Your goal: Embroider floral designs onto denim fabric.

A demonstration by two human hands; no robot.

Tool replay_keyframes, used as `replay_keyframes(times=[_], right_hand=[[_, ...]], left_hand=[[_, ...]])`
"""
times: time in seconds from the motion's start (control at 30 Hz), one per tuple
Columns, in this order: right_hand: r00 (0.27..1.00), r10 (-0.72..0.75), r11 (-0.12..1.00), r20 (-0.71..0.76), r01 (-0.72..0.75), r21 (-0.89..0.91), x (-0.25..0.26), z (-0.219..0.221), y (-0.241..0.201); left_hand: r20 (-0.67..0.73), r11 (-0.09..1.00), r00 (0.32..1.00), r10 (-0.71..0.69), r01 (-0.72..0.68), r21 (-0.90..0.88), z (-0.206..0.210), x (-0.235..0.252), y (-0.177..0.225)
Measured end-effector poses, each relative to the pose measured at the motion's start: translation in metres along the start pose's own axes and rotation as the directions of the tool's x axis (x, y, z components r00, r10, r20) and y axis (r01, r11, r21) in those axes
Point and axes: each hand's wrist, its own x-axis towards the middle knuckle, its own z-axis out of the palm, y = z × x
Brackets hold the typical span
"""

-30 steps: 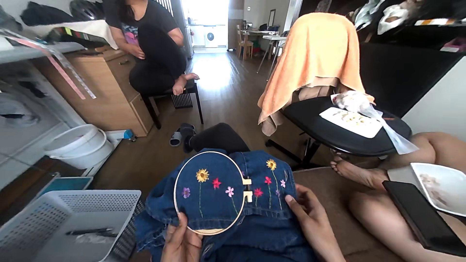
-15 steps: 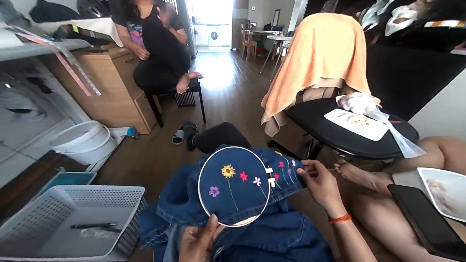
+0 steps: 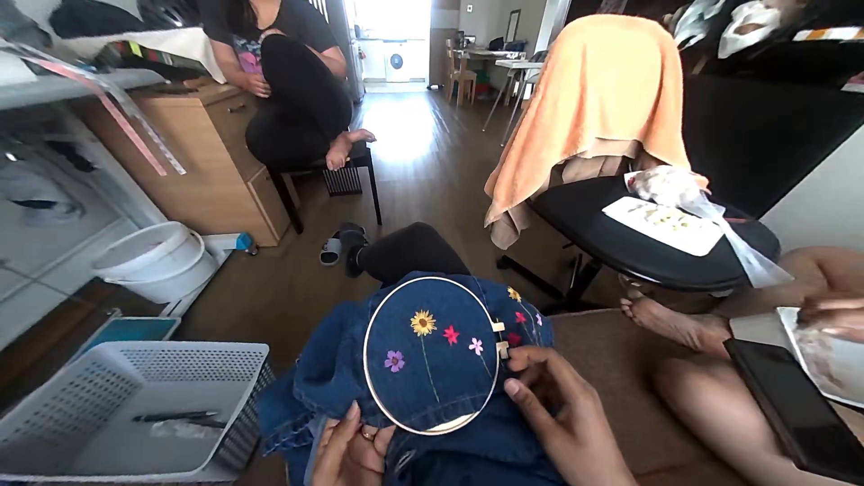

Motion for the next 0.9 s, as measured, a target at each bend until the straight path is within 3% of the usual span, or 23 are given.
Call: replay_keyframes(times=[0.1,0.3,0.43,0.5,0.57,0.73,0.9], right_hand=[[0.995,0.092,0.99,0.044,-0.096,0.1,-0.003,0.01,-0.002],[0.944,0.329,0.879,-0.013,-0.301,0.371,0.008,0.009,-0.003],[0.91,0.404,0.896,0.094,-0.414,0.162,0.03,-0.004,0.006],[0.912,0.383,0.92,0.151,-0.391,0.031,0.034,-0.006,0.007],[0.925,0.361,0.93,0.118,-0.367,0.029,0.031,-0.002,0.004],[0.926,0.37,0.87,-0.073,-0.318,0.378,0.022,0.019,-0.002],[0.908,0.329,0.873,-0.259,-0.188,0.449,0.028,0.032,0.0]], left_hand=[[0.073,1.0,0.997,-0.009,0.008,0.009,-0.003,-0.001,0.002],[0.046,0.977,0.999,-0.002,-0.008,0.214,0.008,-0.003,0.004],[0.001,0.965,1.0,0.03,-0.029,0.26,0.011,-0.002,0.0],[-0.016,0.969,0.999,0.032,-0.027,0.246,0.012,-0.002,0.0],[-0.022,0.973,1.0,0.02,-0.014,0.23,0.013,-0.003,0.0],[0.001,0.979,1.0,-0.004,0.003,0.206,0.016,-0.005,0.001],[0.029,0.955,0.999,0.031,-0.038,0.293,0.014,-0.007,-0.002]])
